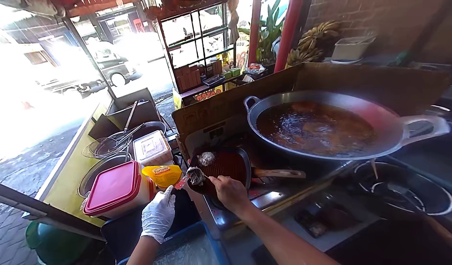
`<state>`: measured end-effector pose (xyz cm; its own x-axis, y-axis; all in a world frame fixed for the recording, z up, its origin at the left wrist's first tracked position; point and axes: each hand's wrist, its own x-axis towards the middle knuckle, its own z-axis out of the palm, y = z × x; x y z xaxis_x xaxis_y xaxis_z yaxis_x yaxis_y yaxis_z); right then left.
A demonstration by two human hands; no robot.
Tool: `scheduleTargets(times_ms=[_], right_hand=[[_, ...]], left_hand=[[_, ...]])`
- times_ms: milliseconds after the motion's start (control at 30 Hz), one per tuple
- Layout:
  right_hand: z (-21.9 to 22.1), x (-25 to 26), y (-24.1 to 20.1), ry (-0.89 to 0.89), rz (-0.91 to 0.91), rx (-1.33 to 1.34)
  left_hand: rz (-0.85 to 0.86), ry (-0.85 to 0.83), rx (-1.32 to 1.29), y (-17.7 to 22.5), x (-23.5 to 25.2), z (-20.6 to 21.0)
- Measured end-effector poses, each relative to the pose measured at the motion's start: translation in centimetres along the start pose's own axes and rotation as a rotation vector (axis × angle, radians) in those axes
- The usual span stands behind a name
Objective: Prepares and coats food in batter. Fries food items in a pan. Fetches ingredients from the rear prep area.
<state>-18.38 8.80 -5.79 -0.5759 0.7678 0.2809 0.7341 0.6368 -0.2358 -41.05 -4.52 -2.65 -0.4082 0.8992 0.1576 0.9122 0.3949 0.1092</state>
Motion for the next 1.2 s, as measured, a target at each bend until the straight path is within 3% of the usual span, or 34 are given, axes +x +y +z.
scheduleTargets(times_ms=[433, 767, 1033, 1200], right_hand=[[-2.6, 0.6, 0.1, 0.092, -0.042, 0.08], [-4.0, 2.2, 0.9, -0.044, 0.088, 0.123], [-4.7, 3.1, 2.2, -0.134, 0.178, 0.294], [-5.3, 3.2, 2.8, -0.121, 0.196, 0.346]], left_hand=[[-0.027, -0.143, 0.03, -1.3, -1.6, -1.0], [-0.015, -0.259, 0.095, -0.4, 1.0, -2.5], [-0.053, -0.329, 0.084, -1.2, 3.8, -6.2], [-0.01, -0.39, 0.197, 0.4, 5.2, -7.6]])
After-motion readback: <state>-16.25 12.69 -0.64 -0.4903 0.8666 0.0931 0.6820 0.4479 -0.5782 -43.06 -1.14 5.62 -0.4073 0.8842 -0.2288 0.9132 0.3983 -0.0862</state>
